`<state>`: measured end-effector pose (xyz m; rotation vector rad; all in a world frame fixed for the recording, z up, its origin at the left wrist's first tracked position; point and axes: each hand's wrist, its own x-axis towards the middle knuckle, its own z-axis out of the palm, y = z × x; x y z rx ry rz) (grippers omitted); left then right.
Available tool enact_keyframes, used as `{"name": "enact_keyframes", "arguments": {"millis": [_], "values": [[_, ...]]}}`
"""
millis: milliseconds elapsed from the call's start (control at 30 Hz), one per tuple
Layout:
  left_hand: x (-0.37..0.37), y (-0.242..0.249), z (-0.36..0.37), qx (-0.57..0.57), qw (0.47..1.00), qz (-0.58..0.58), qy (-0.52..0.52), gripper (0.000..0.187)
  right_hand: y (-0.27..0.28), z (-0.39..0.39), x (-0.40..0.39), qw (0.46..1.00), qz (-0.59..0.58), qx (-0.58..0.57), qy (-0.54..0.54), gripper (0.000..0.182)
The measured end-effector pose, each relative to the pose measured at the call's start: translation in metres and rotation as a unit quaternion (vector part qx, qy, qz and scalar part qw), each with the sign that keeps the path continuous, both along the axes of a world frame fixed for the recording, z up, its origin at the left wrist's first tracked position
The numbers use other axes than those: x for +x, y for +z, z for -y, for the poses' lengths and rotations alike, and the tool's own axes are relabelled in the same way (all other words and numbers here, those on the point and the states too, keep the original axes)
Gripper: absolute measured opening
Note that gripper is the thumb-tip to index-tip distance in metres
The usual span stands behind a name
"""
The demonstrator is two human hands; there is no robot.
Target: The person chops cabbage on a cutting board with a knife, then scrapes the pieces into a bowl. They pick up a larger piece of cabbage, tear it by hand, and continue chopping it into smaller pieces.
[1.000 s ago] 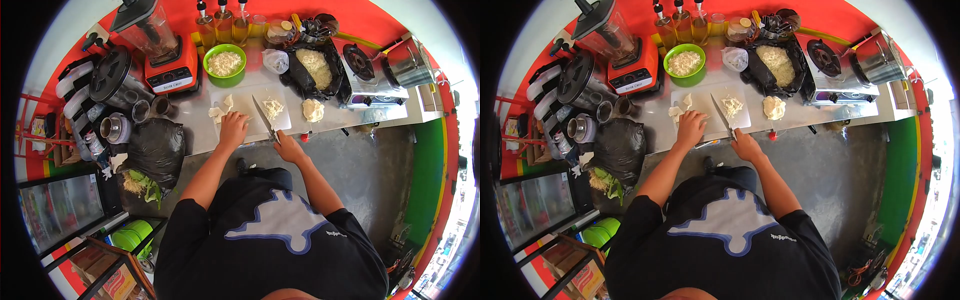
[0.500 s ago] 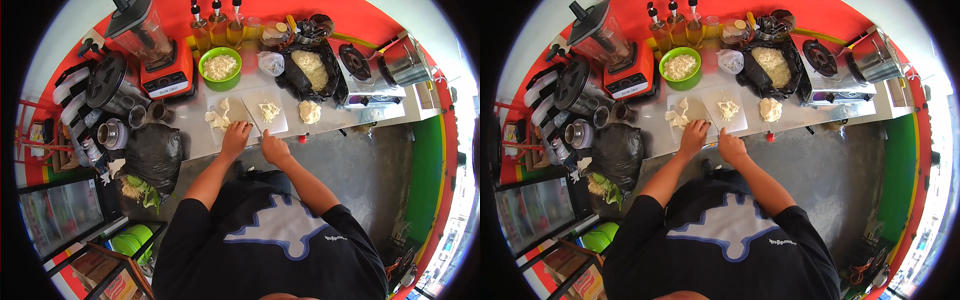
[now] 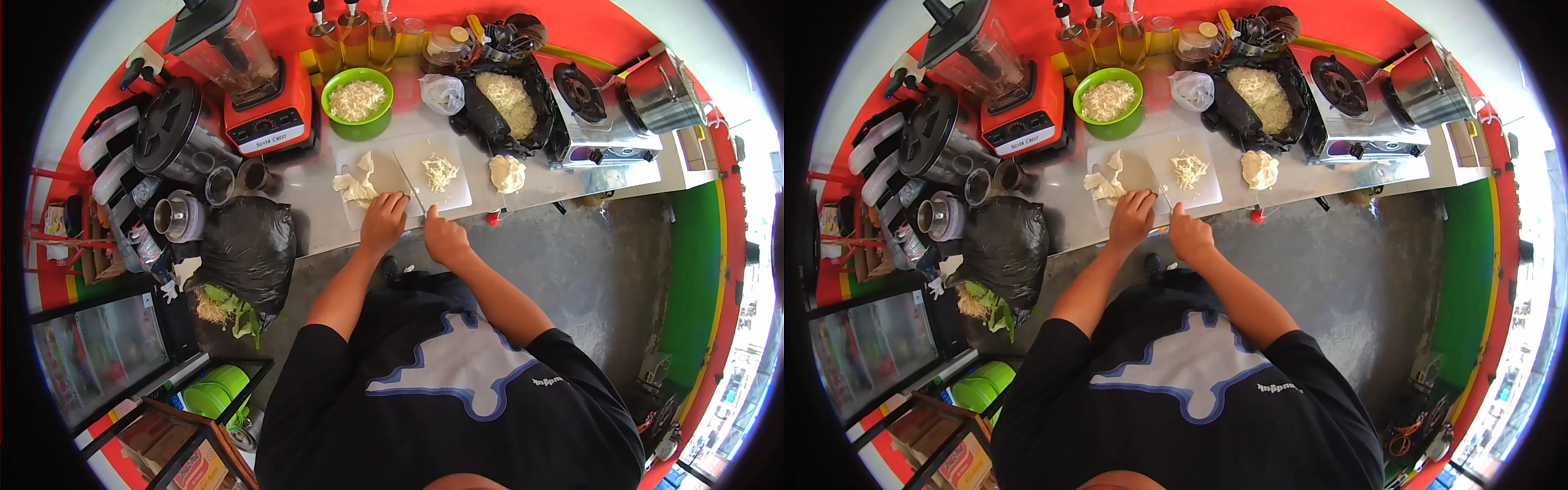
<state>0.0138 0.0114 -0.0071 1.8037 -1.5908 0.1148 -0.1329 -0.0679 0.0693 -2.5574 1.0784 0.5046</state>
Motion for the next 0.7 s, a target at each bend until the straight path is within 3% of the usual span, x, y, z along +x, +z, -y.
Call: {"name": "enact_keyframes", "arguments": {"millis": [133,200,333,400,533,633,700], "values": [[0.000,0.002,-0.002,-0.009,1.000,-0.005,0.001,0.029,-0.011,0.003,0.011,1.000,0.028,0.004,-0.009,0.031],[-0.004,0.001,-0.002,-0.017,1.000,-0.010,0.019,0.027,-0.002,0.011,0.018,1.000,0.009,0.015,0.000,0.044],[-0.002,0.001,-0.001,-0.021,0.999,0.001,0.048,0.023,0.003,0.003,0.009,1.000,-0.006,0.004,-0.002,0.043],[0.000,0.003,-0.002,-0.016,0.999,-0.010,0.038,0.024,-0.007,-0.004,0.003,1.000,0.007,-0.011,-0.001,0.031],[0.000,0.004,-0.002,-0.014,1.000,-0.011,0.023,0.028,-0.014,0.007,0.015,1.000,0.016,-0.002,-0.007,0.030],[0.002,-0.001,-0.004,0.014,1.000,-0.002,0.018,0.031,-0.004,0.014,0.016,1.000,0.008,0.015,-0.003,0.039],[0.001,-0.002,-0.003,0.003,1.000,-0.002,0.022,0.030,-0.003,0.009,0.010,0.999,0.006,-0.035,0.025,0.030]]}}
